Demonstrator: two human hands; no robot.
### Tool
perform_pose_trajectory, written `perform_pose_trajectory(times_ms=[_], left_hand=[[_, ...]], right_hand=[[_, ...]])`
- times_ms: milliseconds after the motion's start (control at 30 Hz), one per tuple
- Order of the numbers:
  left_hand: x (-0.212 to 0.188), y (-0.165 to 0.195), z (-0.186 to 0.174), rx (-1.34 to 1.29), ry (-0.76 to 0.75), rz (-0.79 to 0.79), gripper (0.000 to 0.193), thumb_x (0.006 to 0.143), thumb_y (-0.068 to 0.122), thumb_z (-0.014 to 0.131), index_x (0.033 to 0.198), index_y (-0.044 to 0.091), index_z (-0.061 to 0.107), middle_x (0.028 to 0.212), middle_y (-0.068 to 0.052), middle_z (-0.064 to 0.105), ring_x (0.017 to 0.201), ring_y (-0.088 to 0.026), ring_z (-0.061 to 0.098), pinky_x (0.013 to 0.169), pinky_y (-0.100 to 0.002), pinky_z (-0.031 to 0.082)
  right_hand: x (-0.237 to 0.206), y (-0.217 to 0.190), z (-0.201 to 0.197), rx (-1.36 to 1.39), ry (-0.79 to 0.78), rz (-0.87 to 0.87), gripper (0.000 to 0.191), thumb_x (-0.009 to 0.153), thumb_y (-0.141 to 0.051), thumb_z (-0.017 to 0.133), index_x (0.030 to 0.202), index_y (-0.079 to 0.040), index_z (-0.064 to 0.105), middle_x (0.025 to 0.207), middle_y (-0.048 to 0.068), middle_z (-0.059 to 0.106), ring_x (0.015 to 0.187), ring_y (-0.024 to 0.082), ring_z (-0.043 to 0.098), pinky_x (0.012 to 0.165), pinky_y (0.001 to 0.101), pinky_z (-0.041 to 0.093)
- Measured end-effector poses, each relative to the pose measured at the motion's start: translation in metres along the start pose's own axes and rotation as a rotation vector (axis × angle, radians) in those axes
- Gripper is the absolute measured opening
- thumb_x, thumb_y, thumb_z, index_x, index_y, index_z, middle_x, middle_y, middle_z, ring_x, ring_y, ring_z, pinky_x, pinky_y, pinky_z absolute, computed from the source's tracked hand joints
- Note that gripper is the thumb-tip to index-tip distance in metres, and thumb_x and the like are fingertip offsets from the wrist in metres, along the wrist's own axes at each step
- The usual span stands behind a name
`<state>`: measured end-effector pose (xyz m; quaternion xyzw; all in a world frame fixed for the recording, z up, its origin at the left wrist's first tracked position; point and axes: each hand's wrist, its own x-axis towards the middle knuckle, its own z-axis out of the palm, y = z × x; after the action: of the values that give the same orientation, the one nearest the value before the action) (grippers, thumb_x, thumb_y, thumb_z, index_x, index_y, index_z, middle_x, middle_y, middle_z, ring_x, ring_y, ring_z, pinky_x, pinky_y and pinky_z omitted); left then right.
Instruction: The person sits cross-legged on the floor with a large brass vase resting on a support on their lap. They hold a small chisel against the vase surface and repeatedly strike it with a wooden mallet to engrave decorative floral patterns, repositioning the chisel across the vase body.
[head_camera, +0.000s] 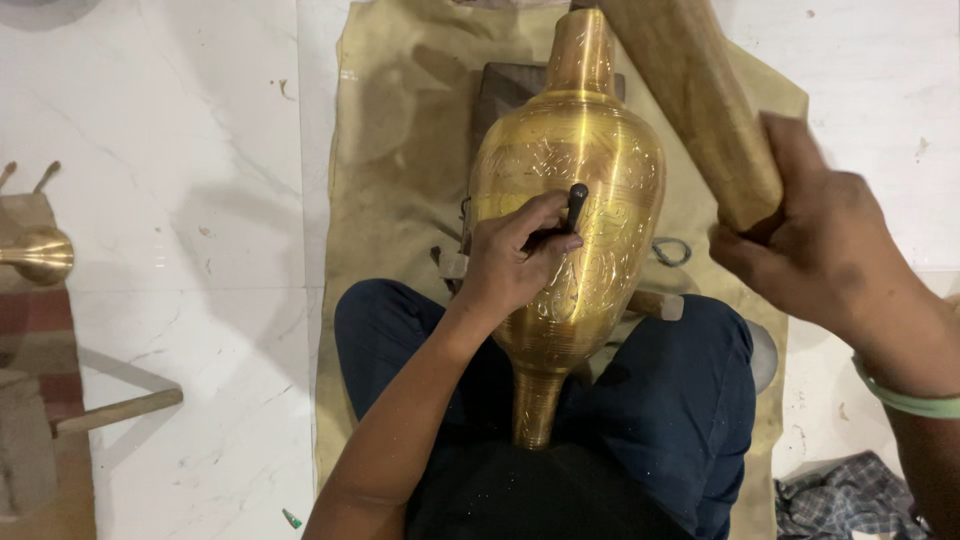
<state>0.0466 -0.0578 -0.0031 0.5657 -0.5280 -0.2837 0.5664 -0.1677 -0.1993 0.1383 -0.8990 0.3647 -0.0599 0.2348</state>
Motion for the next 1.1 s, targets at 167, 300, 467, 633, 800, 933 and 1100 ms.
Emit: perform_pose_trajectory(times_ms=[167,300,467,633,800,933,1100], left_hand=[[0.001,-0.003,0.000,0.009,0.002,0.017,0.044,0.091,0.006,0.080,0.131,0.007,0.064,0.109,-0.010,0.078,0.098,-0.018,0.079,0.086,-0.029,0.066],[-0.001,-0.004,-0.001,0.025,0.009,-0.006,0.044,0.090,0.003,0.079,0.132,0.007,0.065,0.104,-0.011,0.078,0.095,-0.017,0.079,0.083,-0.029,0.065],[0.000,-0.005,-0.003,0.056,0.007,0.028,0.047,0.089,0.007,0.083,0.132,0.008,0.064,0.104,-0.010,0.078,0.094,-0.016,0.079,0.082,-0.028,0.064],[0.002,-0.004,-0.004,0.084,-0.025,-0.059,0.046,0.088,0.008,0.084,0.130,0.009,0.067,0.100,-0.010,0.080,0.087,-0.015,0.079,0.076,-0.028,0.062],[0.002,-0.004,-0.004,0.076,-0.038,-0.012,0.046,0.088,0.009,0.084,0.130,0.009,0.066,0.102,-0.011,0.079,0.091,-0.016,0.079,0.079,-0.028,0.063],[0.003,-0.005,-0.006,0.017,-0.060,-0.034,0.046,0.089,0.010,0.082,0.132,0.009,0.065,0.105,-0.010,0.079,0.094,-0.015,0.079,0.081,-0.027,0.064],[0.004,-0.005,-0.008,0.057,-0.056,0.005,0.046,0.088,0.010,0.083,0.130,0.009,0.067,0.106,-0.010,0.078,0.092,-0.015,0.078,0.080,-0.028,0.063]], right_hand=[[-0.003,-0.002,0.009,-0.260,-0.129,0.059,0.072,0.084,-0.018,0.079,0.147,-0.009,0.045,0.072,0.009,0.069,0.057,0.022,0.069,0.050,0.0334,0.056],[-0.003,-0.003,0.011,-0.591,-0.207,-0.045,0.068,0.085,-0.018,0.080,0.145,-0.016,0.050,0.077,0.007,0.072,0.055,0.022,0.071,0.050,0.0362,0.057],[-0.004,-0.003,0.013,-0.379,-0.157,0.008,0.075,0.080,-0.016,0.083,0.147,-0.009,0.049,0.073,0.014,0.072,0.055,0.027,0.070,0.048,0.0381,0.055],[-0.006,0.004,0.016,-0.180,-0.027,-0.116,0.063,0.085,-0.009,0.075,0.141,0.001,0.050,0.072,0.018,0.070,0.052,0.023,0.068,0.043,0.0301,0.053],[-0.007,0.010,0.020,-0.404,-0.083,-0.015,0.060,0.091,-0.008,0.075,0.146,-0.006,0.052,0.073,0.013,0.072,0.046,0.020,0.064,0.039,0.0323,0.049],[-0.010,0.005,0.022,-0.111,-0.003,0.005,0.064,0.085,-0.013,0.077,0.141,-0.002,0.047,0.073,0.010,0.069,0.057,0.019,0.067,0.048,0.0303,0.055],[-0.016,0.000,0.024,0.260,0.187,-0.020,0.062,0.086,-0.012,0.076,0.141,-0.003,0.048,0.087,0.006,0.071,0.076,0.021,0.073,0.066,0.0337,0.059]])
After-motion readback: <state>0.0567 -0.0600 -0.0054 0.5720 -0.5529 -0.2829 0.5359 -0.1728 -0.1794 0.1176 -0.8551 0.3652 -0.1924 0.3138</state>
